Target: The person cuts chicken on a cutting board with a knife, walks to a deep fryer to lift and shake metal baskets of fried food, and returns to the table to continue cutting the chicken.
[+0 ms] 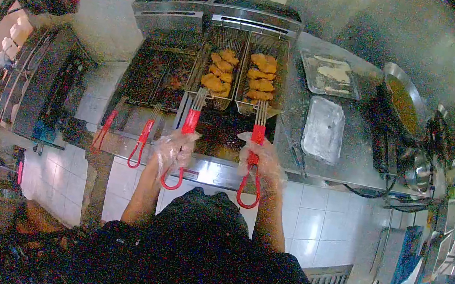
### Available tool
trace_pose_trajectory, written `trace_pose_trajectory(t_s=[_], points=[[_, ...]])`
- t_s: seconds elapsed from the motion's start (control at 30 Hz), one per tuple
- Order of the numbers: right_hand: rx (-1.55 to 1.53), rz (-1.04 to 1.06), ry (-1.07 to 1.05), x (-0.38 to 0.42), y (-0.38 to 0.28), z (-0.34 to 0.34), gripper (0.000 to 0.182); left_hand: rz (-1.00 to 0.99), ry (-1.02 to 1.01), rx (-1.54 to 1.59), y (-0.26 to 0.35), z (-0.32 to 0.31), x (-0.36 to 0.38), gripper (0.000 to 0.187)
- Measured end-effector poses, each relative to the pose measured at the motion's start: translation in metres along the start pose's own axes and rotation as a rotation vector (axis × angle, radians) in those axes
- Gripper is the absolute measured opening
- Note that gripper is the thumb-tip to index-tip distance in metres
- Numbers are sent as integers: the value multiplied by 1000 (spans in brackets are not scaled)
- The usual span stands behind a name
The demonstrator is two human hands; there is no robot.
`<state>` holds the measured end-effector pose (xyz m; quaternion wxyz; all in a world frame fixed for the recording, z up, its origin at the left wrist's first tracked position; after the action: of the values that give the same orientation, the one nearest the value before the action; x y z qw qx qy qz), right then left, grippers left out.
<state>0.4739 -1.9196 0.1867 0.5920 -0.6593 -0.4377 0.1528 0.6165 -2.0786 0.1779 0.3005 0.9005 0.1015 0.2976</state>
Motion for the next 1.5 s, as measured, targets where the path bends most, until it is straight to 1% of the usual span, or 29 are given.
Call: trace_pose_trajectory(t_s=[0.1, 0.17, 0.2, 0.3, 0.37, 0.4, 0.43, 0.5, 0.53, 0.6, 0.63, 0.67, 0.7, 0.77, 0.83, 0.87, 0.97, 1.03, 1.07, 1.13, 1.17, 1.23, 1.27, 1.3, 1.33, 1.37, 1.43, 1.47, 1.5], points=[[12, 36, -54, 6, 3, 7, 35, 15, 77, -105, 6, -11, 7, 18], [1014, 557, 493, 17, -17, 30, 43, 23, 86, -252, 15, -11, 14, 29], [1012, 550, 492, 26, -28, 27, 43, -227, 153, -586, 26, -7, 18, 39], [1298, 735, 701, 59, -73, 10, 57, -633, 196, -1028, 39, -11, 35, 57], [1637, 569, 148, 48, -54, -19, 67, -946, 168, -1238, 46, -24, 59, 72], [1736, 428, -171, 41, -42, -34, 74, -944, 175, -1237, 48, -29, 67, 72], [1738, 431, -178, 46, -45, -34, 74, -1028, 140, -1355, 49, -40, 76, 72], [1718, 621, 29, 61, -72, -35, 74, -1117, 132, -1463, 47, -51, 78, 73], [1606, 690, 180, 67, -86, -32, 73, -941, 103, -1602, 40, -52, 71, 72], [1713, 655, 25, 62, -56, -28, 74, -620, -53, -1718, 6, -27, 53, 73], [1817, 620, -105, 57, -43, -30, 75, -619, -10, -1711, 8, -29, 58, 73], [1889, 497, -350, 55, -41, -31, 78, -779, 40, -1672, 17, -40, 68, 76], [1890, 524, -375, 57, -46, -35, 78, -940, 85, -1632, 27, -47, 78, 78], [1497, 721, -35, 66, -68, -34, 68, -926, 185, -1715, 28, -39, 83, 78], [1410, 718, -166, 60, -53, -29, 67, -620, -160, -1686, -1, -19, 64, 76], [1383, 706, -152, 60, -52, -30, 62, -745, -151, -1606, -4, -15, 64, 73], [1188, 746, -10, 52, -35, -21, 50, -683, -87, -1408, 13, -5, 75, 69], [480, 378, 224, 49, -28, -12, 46, -737, -32, -1379, 13, 20, 74, 61], [481, 391, 234, 44, -9, -7, 46, -729, -35, -1240, 14, 40, 73, 57], [-197, 303, 272, 32, 82, 23, 33, -708, 45, -1041, 20, 74, 70, 44], [137, 242, 426, 35, 120, 24, 30, -704, 34, -1049, 22, 89, 73, 44], [693, 162, 464, 37, 165, -6, 29, -734, 267, -1006, 38, 144, 82, 39], [910, 147, 348, 37, 181, -34, 29, -777, 243, -990, 46, 186, 77, 37], [330, -283, 202, 27, 209, -75, 32, -819, 218, -975, 53, 228, 73, 34], [677, -42, 6, 11, 243, -92, 31, -933, 311, -1031, 74, 241, 91, 33], [997, 156, -144, -9, 218, -141, 30, -1053, 401, -1076, 95, 253, 106, 32], [1397, 369, -269, -63, 221, -212, 33, -937, 603, -892, 124, 287, 130, 36], [1516, 413, -398, -97, 235, -235, 35, -937, 589, -887, 135, 307, 133, 36], [769, 25, -335, -125, 261, -247, 28, -836, 743, -952, 142, 337, 137, 38]])
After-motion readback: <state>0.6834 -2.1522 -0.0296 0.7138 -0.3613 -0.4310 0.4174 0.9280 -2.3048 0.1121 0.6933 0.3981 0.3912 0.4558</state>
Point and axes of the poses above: each hand's wrist, its own x-axis away from the middle knuckle, its own z-axis out of the back of the hand, y = z × x, the point moved 4 cm from there along -x, towards the middle knuckle, and after that the axes turned 11 degrees about x, right-handed, at the moved point
